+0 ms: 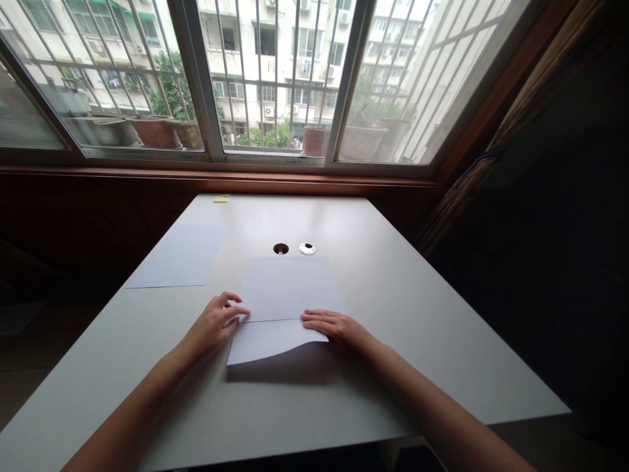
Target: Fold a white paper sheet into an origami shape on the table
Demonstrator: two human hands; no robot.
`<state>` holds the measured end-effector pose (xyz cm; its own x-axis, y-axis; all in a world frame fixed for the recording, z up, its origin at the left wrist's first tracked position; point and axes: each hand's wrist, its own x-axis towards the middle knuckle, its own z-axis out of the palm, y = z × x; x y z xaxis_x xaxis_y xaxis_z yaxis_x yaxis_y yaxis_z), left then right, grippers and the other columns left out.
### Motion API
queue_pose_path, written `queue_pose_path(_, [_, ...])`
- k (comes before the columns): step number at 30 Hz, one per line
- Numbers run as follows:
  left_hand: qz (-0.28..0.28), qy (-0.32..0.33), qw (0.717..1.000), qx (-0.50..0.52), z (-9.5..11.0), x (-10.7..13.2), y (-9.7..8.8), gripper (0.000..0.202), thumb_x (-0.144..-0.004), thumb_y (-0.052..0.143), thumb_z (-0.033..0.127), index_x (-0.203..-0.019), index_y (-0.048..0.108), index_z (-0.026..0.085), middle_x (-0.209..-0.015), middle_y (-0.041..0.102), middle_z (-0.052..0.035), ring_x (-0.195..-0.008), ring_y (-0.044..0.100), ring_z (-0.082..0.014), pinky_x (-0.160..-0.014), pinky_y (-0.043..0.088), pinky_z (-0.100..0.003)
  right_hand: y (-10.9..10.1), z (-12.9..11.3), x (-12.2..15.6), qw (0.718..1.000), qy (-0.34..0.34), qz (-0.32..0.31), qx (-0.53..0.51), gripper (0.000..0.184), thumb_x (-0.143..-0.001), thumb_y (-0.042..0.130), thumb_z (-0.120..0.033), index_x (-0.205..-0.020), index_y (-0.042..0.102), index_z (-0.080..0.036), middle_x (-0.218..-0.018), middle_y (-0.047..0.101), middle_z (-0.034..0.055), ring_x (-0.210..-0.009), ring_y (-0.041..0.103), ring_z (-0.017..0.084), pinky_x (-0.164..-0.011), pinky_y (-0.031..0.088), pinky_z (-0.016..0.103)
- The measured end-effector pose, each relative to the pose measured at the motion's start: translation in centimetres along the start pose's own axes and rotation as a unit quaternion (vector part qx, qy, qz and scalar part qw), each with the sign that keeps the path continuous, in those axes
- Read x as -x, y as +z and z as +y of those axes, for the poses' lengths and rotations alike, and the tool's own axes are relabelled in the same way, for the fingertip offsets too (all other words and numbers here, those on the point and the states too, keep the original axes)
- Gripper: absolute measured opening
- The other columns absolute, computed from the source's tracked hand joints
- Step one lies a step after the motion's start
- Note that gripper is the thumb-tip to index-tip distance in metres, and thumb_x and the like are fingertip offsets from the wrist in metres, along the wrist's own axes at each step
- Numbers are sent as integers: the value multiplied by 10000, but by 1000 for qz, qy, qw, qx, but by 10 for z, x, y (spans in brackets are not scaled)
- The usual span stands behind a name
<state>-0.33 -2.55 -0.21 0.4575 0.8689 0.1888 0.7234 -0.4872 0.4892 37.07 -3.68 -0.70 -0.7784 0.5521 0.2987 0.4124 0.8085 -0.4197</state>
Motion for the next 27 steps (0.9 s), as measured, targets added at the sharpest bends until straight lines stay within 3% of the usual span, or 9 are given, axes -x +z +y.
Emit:
queue_pose_path(4, [-14,129,991,-25,-9,13,-5,484,-882,417,31,-1224,647,284,-1236,600,-67,-1141,509,-232,-997,462,-421,-1,1,0,1000,5,1,-16,474,-893,475,-73,-1332,568,-225,-1355,608,69,-1318,511,198,-1097,441,375])
queue_pose_path(9, [-54,196,978,-43,-10,22,-16,519,-863,499,67,-1338,558,267,-1307,571,-83,-1220,481,-245,-1037,462,-421,-1,3,3,999,13,8,-50,448,-905,493,-117,-1327,571,-247,-1333,626,64,-1299,531,194,-1078,455,356])
queue_pose_path(13, [-78,212,971,-77,-7,28,-15,503,-885,569,171,-1379,515,252,-1339,537,-102,-1258,454,-269,-1060,444,-441,-1,1,7,997,19,16,-74,436,-895,485,-119,-1301,588,-242,-1308,643,68,-1290,541,199,-1065,467,360])
queue_pose_path(18, [-2,231,968,-103,-4,30,9,454,-904,484,66,-1306,588,248,-1137,618,-105,-1074,548,-239,-932,509,-407,1,-1,17,995,15,18,-93,401,-919,476,-150,-1294,585,-240,-1295,651,81,-1284,546,202,-1054,469,357])
queue_pose_path(21, [14,238,967,-85,4,29,17,426,-924,447,47,-1270,620,225,-1016,634,-107,-962,566,-215,-843,533,-357,2,-1,22,995,-5,9,-96,393,-934,479,-182,-1312,575,-232,-1299,647,92,-1292,538,209,-1068,454,365])
queue_pose_path(27, [5,218,974,-61,19,29,15,416,-954,393,67,-1232,657,227,-962,637,-111,-920,567,-210,-788,544,-335,3,-5,20,997,-5,30,-77,355,-961,493,-204,-1296,603,-246,-1252,675,89,-1235,582,214,-1047,478,375])
